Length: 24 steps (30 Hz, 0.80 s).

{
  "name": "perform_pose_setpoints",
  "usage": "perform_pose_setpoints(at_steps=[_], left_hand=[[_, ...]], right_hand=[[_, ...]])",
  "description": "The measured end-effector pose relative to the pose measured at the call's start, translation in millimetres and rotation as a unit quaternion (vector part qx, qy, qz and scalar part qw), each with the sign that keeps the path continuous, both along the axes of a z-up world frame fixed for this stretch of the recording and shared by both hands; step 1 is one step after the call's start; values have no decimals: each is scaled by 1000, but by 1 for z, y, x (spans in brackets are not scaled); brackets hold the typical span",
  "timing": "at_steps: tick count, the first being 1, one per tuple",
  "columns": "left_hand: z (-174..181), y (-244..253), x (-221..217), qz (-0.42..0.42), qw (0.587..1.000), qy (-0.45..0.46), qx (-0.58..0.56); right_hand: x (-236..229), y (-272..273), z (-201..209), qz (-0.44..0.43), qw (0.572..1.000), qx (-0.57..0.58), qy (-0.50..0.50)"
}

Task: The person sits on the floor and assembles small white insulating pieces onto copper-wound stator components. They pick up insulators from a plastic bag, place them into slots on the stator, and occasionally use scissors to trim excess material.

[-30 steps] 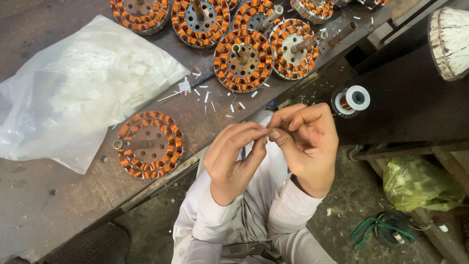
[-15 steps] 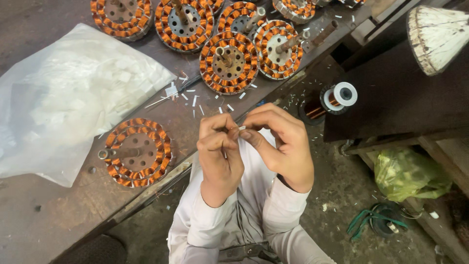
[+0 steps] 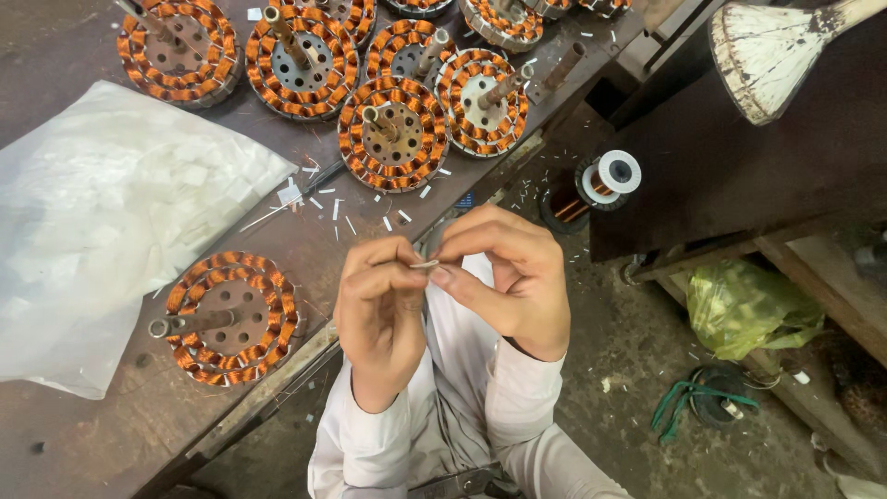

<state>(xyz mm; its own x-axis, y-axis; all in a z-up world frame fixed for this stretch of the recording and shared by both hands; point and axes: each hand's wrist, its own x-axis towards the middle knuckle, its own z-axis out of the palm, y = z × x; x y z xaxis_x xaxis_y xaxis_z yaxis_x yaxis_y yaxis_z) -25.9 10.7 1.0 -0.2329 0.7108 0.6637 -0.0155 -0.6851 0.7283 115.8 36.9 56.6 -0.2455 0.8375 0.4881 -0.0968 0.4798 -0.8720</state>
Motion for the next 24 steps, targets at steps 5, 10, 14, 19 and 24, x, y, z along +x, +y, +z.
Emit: perform_pose_setpoints(at_steps=[5, 10, 14, 19, 24], left_hand=[[0, -2, 3, 6, 999, -6, 34], [26, -15, 10, 91, 995, 44, 8], [40, -49, -17, 121, 991, 42, 39], [36, -78, -51, 334, 907, -148, 208], [47, -116, -82, 447, 890, -57, -68]], right_hand=[[0, -4, -2, -2, 1000, 16, 2], [3, -1, -8, -54, 998, 32, 25], [-9, 4, -6, -38, 994, 84, 62], [-35, 1, 0, -27, 992, 125, -25], [-61, 5, -3, 4, 955, 230, -185]])
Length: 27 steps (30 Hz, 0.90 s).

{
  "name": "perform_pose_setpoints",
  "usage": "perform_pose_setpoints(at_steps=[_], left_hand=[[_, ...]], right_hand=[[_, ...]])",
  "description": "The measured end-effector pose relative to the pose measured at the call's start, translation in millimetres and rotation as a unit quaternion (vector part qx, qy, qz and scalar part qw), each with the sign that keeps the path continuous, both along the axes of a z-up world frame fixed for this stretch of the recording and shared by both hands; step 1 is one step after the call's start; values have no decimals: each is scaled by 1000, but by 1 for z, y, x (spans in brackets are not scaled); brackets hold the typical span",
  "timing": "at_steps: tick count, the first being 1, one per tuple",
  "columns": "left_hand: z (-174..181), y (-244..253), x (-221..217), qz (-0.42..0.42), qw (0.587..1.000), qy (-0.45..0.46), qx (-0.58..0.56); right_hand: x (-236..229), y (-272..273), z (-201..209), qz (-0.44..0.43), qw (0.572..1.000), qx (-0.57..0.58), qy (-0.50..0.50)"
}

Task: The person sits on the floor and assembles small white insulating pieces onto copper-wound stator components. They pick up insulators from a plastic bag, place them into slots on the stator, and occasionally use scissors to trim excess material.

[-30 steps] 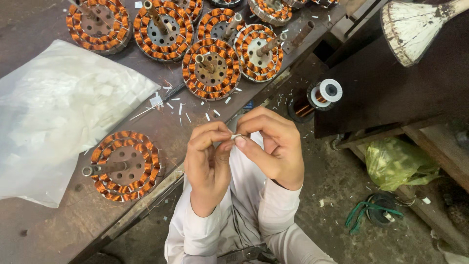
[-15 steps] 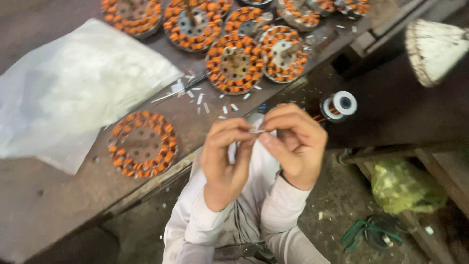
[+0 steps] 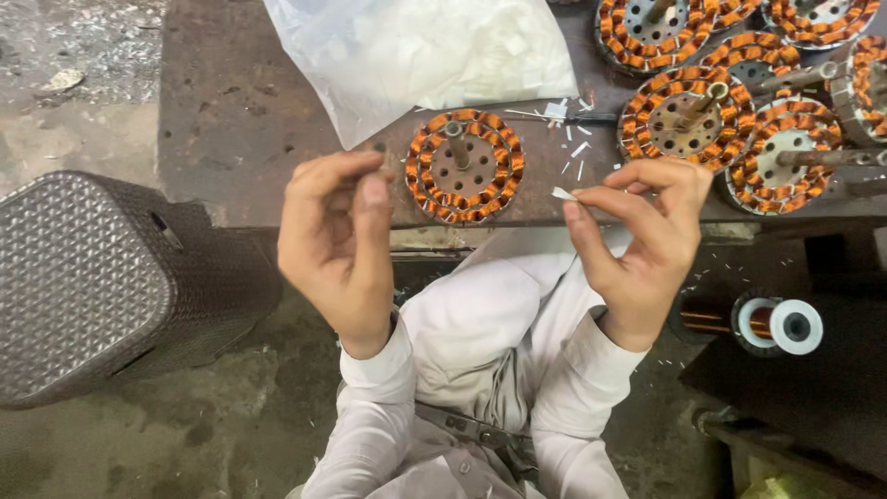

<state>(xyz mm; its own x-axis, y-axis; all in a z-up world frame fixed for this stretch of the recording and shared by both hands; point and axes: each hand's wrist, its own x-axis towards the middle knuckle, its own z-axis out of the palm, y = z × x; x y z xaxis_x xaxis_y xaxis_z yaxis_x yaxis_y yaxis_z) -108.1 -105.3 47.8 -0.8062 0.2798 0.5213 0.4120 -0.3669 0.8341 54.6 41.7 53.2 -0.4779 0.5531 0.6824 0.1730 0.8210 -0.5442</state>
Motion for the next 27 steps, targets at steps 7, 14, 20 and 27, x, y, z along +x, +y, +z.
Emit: perform_pose_setpoints(at_steps=[7, 14, 20, 27], left_hand=[[-11, 20, -31, -82, 967, 52, -234], [-25, 40, -36, -157, 939, 97, -291], [-23, 43, -35, -102, 959, 123, -235], [-19, 40, -35, -151, 960, 107, -209]], right_hand=[[-42, 24, 1, 115, 982, 100, -115], [-67, 50, 0, 218, 947, 119, -204], [-71, 58, -11, 250, 943, 75, -206], [-76, 56, -18, 277, 939, 52, -196]])
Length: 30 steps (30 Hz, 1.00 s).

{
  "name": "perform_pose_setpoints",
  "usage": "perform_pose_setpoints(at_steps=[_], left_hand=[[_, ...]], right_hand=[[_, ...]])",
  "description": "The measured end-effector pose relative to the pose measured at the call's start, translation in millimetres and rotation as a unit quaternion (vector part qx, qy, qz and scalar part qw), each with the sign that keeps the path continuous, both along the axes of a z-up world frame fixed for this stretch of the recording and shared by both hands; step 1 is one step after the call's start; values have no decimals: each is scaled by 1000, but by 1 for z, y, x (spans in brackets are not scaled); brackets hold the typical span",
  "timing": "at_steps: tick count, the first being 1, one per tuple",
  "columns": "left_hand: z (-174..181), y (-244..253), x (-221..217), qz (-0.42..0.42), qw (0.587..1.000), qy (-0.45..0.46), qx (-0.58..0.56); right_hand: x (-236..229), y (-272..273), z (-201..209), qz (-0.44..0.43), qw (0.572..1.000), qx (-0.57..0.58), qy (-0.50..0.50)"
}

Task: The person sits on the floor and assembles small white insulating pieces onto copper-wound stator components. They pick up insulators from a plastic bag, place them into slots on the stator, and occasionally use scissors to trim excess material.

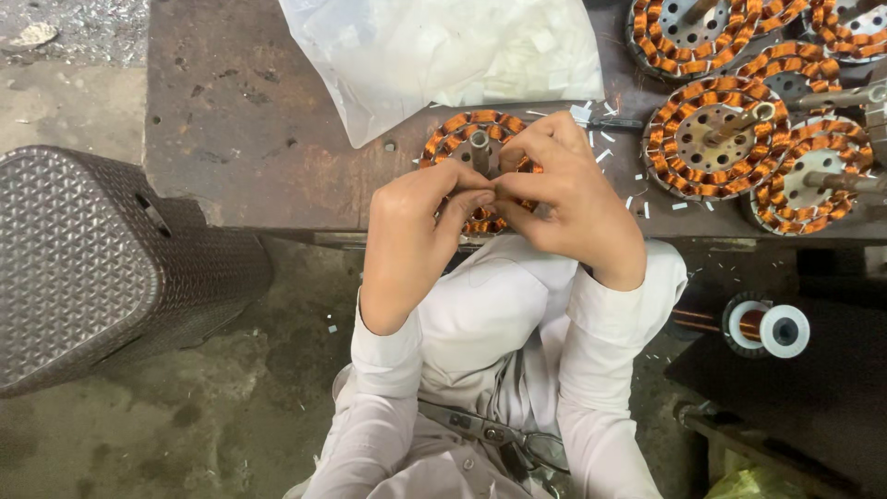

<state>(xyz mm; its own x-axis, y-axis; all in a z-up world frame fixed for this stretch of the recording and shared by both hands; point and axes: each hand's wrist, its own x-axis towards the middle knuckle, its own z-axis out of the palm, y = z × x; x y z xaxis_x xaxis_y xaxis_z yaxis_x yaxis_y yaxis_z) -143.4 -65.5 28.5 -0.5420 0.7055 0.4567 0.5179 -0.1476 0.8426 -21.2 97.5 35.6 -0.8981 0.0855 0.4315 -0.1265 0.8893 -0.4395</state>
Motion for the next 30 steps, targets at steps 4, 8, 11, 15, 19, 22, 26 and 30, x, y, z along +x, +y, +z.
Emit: perform_pose_setpoints(at_steps=[4, 8, 11, 15, 19, 22, 26, 30], left_hand=[[0, 0, 1, -13, 1000, -6, 2], [0, 1, 2, -15, 1000, 18, 10], [0, -1, 0, -13, 1000, 3, 10], [-2, -1, 3, -23, 999, 15, 20], [5, -1, 3, -21, 999, 19, 25], [15, -2, 2, -4, 997, 75, 35], [18, -12, 8, -10, 991, 118, 60], [1, -27, 19, 10, 998, 61, 7]], right_hand=[[-2, 0, -3, 1, 1000, -4, -5], [-1, -2, -6, -11, 1000, 3, -12], [1, -5, -8, -18, 1000, 2, -17], [3, -6, -16, -26, 1000, -5, -10], [5, -6, -24, -50, 999, -14, -2], [12, -8, -28, -49, 998, -44, 19], [16, -9, -41, -59, 995, -61, 55], [19, -11, -51, -57, 994, -47, 83]])
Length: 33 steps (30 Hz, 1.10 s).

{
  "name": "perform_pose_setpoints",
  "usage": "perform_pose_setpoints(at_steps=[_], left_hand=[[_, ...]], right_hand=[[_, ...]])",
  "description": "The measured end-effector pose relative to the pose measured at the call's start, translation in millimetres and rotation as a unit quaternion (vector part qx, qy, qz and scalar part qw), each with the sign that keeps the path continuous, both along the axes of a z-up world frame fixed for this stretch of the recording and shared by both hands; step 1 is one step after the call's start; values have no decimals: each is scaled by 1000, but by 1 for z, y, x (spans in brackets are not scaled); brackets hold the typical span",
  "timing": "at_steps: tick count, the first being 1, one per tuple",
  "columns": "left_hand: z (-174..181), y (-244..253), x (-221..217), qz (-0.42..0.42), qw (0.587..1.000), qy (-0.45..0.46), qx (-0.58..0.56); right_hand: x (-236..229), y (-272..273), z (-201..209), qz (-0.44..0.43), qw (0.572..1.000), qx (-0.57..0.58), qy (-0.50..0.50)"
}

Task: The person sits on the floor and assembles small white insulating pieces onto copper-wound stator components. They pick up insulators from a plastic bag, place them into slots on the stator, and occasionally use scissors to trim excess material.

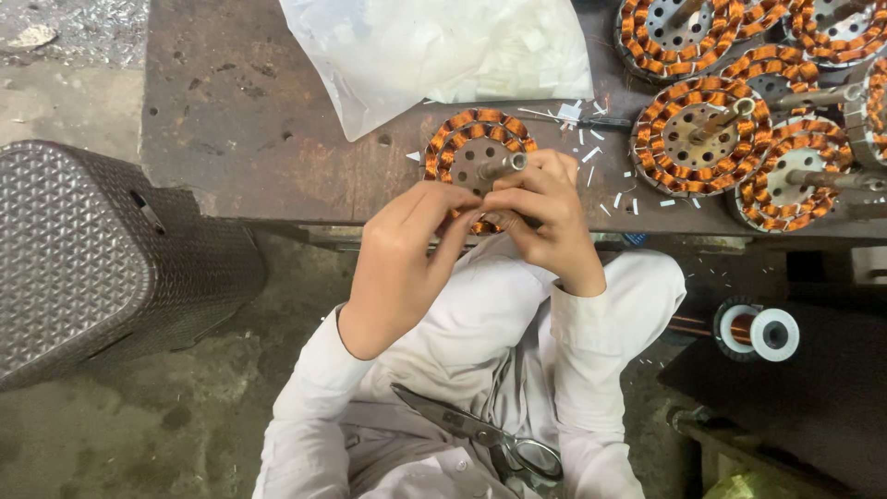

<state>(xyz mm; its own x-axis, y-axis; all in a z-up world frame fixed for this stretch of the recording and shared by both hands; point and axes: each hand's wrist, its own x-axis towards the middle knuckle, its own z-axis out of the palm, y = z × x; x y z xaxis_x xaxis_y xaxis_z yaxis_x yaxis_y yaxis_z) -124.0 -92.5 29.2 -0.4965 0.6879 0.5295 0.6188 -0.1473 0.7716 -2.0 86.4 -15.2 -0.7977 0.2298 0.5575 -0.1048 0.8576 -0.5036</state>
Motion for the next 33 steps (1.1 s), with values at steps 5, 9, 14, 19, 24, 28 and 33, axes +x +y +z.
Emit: perform_pose_setpoints(at_steps=[5, 9, 14, 19, 24, 28, 33], left_hand=[[-37, -4, 18, 33, 991, -133, -5], [-51, 2, 16, 49, 994, -100, -7], [-48, -1, 9, 79, 995, -61, 13], [-47, -13, 20, 132, 988, -48, 63], [-37, -9, 17, 127, 992, 19, 13], [-31, 4, -3, 79, 993, 66, -60], [-35, 1, -8, 55, 995, 56, -62]], right_hand=[[1, 0, -8, -9, 1000, 0, 0], [0, -4, -9, -9, 1000, -4, 2], [-2, -11, -8, -24, 1000, 4, 6], [-1, -11, -14, -30, 999, 7, 13], [-1, -12, -19, -36, 999, 2, 18], [-2, -13, -19, -41, 999, -1, 22], [-2, -12, -17, -37, 999, 3, 16]])
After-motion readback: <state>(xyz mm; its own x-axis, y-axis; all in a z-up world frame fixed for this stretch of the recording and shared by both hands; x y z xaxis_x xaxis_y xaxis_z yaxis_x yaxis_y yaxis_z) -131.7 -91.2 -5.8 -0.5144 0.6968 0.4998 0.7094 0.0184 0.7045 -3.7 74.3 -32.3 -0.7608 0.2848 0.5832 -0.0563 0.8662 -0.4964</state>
